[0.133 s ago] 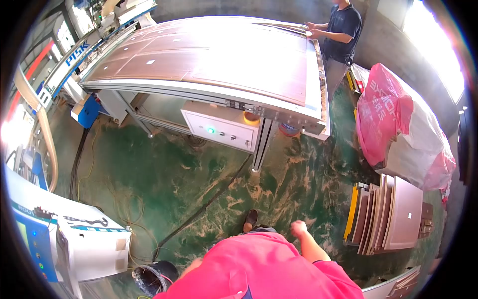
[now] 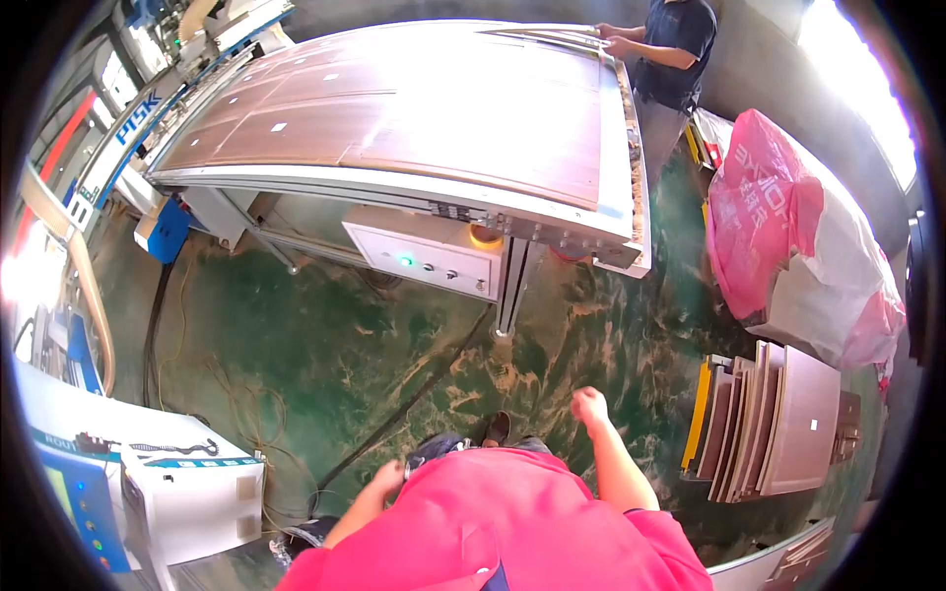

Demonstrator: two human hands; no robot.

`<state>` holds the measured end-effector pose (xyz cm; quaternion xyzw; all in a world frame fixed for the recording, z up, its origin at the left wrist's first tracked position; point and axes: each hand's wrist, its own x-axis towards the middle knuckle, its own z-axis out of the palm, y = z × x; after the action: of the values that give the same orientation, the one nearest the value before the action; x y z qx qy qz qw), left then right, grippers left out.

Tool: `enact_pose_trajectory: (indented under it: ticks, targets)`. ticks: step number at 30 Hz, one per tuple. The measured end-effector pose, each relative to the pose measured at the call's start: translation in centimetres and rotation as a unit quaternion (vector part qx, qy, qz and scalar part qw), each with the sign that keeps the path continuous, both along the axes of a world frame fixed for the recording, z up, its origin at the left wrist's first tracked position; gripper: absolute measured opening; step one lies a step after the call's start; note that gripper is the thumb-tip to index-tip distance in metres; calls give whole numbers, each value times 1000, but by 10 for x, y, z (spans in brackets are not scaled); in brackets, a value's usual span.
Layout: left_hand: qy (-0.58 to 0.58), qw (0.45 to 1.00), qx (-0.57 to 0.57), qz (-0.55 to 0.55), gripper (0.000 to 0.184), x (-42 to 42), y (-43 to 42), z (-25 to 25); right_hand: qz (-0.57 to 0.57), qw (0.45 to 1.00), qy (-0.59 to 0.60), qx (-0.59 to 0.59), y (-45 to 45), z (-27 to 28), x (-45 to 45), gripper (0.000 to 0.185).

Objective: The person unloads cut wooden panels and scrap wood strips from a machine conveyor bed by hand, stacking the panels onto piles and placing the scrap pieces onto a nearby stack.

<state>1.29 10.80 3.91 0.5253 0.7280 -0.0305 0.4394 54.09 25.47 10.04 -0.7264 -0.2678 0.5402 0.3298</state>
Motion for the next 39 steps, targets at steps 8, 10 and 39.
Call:
enact_pose_trajectory:
  ticks: [8, 10, 39]
  targets:
    - [-248, 950, 191, 12, 15, 143, 324, 187, -41, 961, 135, 239, 135, 182, -8, 13]
    - [-303, 921, 240, -42, 17, 185, 392, 232, -59, 943, 110, 308, 171, 207, 5, 14]
    - [106, 881, 378, -264, 57, 333, 781, 325, -85, 944, -227, 226, 423, 231, 106, 21]
